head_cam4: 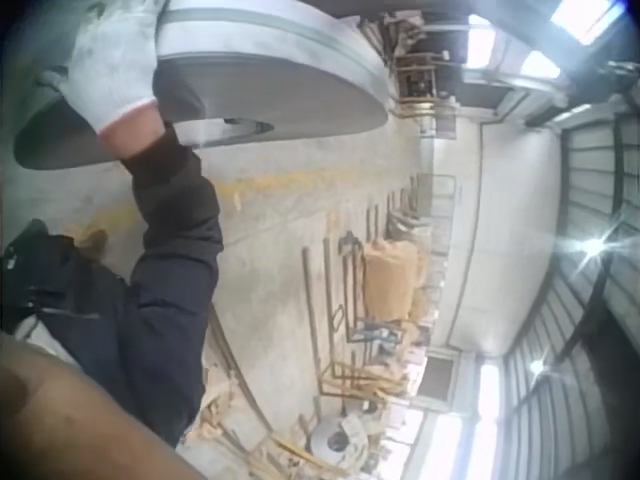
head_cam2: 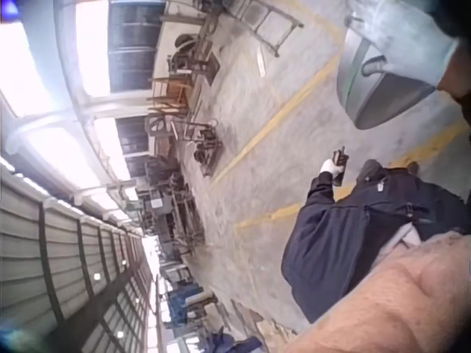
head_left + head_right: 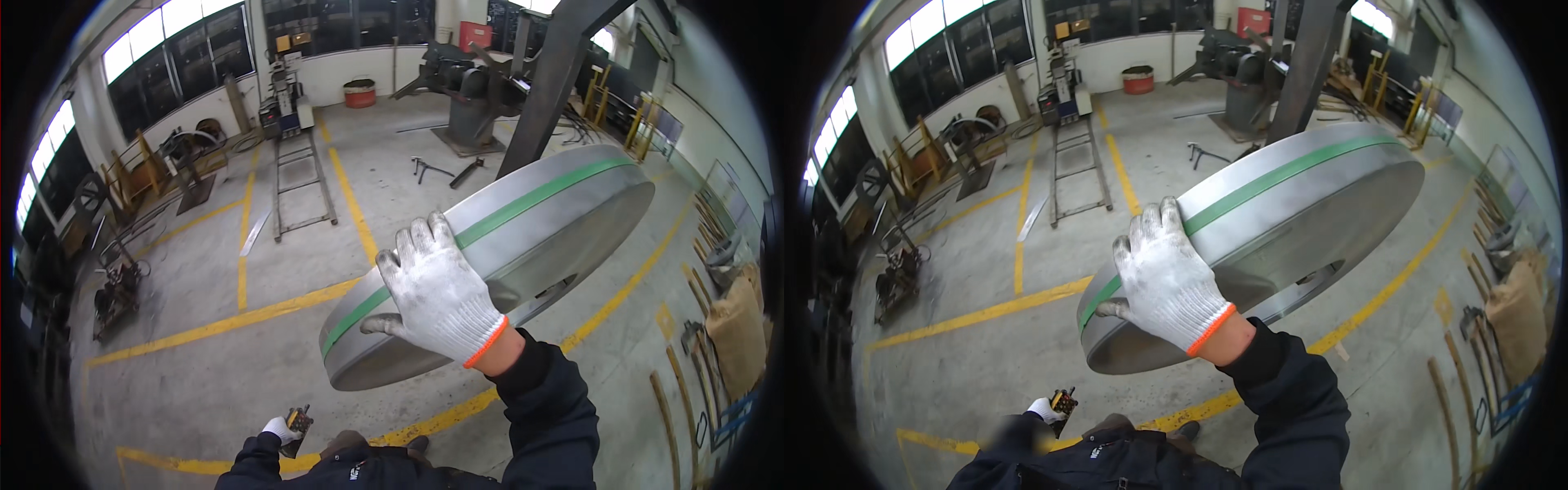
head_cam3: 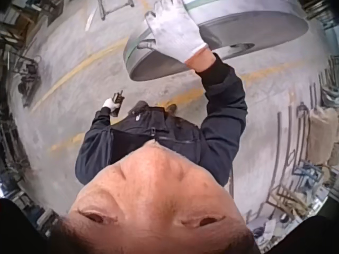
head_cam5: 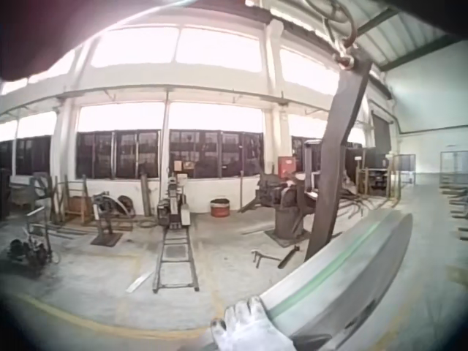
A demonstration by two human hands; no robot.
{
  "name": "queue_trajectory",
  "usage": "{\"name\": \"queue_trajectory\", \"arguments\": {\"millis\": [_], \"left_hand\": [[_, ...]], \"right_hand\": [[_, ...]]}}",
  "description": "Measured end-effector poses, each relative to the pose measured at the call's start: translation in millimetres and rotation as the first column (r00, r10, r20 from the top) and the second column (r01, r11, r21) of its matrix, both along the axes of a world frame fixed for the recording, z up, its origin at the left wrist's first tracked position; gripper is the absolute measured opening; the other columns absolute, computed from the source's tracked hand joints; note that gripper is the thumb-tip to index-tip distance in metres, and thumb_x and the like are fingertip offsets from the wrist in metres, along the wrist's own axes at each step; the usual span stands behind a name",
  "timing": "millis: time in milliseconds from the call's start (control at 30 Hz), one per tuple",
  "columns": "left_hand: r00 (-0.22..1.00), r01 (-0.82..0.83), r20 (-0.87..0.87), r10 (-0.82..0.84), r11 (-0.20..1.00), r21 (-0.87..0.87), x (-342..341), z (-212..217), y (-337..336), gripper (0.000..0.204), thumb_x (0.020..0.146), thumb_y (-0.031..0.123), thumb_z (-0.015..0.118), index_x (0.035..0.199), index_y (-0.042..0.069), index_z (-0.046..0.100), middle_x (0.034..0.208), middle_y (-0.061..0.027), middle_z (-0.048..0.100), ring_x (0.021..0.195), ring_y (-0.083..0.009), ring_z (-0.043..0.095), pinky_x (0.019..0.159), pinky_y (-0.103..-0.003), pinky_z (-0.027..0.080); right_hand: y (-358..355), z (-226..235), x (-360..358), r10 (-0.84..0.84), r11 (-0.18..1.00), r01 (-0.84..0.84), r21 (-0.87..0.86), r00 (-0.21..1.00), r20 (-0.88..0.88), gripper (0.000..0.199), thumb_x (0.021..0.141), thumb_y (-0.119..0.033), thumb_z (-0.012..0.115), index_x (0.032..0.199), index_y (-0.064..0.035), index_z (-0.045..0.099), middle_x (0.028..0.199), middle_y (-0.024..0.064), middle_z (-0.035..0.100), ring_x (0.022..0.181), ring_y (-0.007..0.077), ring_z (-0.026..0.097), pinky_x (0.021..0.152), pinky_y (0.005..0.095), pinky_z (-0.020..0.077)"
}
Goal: The recorder uses an overhead crane to position a large metal coil onto a spindle, then secures it using manual tools and brackets.
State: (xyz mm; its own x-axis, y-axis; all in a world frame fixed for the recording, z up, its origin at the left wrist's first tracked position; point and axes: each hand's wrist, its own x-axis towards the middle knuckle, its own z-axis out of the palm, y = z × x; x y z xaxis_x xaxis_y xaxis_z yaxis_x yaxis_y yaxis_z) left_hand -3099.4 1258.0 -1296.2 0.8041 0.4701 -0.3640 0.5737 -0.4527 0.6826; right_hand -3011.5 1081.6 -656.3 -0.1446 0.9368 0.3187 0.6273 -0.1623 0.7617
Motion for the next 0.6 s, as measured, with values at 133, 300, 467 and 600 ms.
{"name": "queue_trajectory", "arguments": {"millis": [133,300,467,600], "left_hand": [[0.995,-0.087,-0.045,0.087,0.996,-0.008,-51,-48,-5,0.071,0.065,0.057,0.082,0.095,-0.007,0.074,0.091,-0.0291,0.073,0.089,-0.0412,0.074,0.080,-0.045,0.060],[0.987,-0.118,-0.108,0.116,0.993,-0.015,-61,-65,-11,0.075,0.064,0.060,0.084,0.093,-0.008,0.073,0.092,-0.0301,0.073,0.092,-0.0418,0.073,0.082,-0.046,0.060],[0.991,-0.113,-0.073,0.111,0.994,-0.013,-29,-34,-9,0.072,0.064,0.059,0.083,0.093,-0.007,0.073,0.092,-0.0298,0.073,0.092,-0.0421,0.073,0.082,-0.046,0.059],[0.993,-0.115,-0.025,0.114,0.993,-0.034,3,-14,2,0.069,0.064,0.057,0.082,0.093,-0.006,0.073,0.093,-0.0300,0.073,0.093,-0.0430,0.073,0.082,-0.047,0.059]], "right_hand": [[44,-31,-1,-0.004,1.000,0.003,-0.007,0.999,-0.047,0.076,0.086,-0.064,0.068,0.117,0.0053,0.069,0.111,0.0263,0.065,0.118,0.0418,0.057,0.115,0.0557,0.0341],[76,-32,14,0.027,0.999,-0.028,0.031,0.999,0.020,0.073,0.089,-0.063,0.065,0.117,0.0043,0.070,0.105,0.0253,0.066,0.114,0.0408,0.058,0.113,0.0559,0.0348],[76,-2,44,0.058,0.997,-0.060,0.058,0.998,0.027,0.069,0.090,-0.061,0.065,0.112,0.0037,0.072,0.103,0.0242,0.067,0.111,0.0397,0.059,0.111,0.0529,0.0366],[77,24,66,0.120,0.990,-0.119,0.073,0.993,-0.006,0.063,0.088,-0.056,0.068,0.106,0.0042,0.074,0.102,0.0226,0.068,0.110,0.0379,0.061,0.110,0.0504,0.0402]]}}
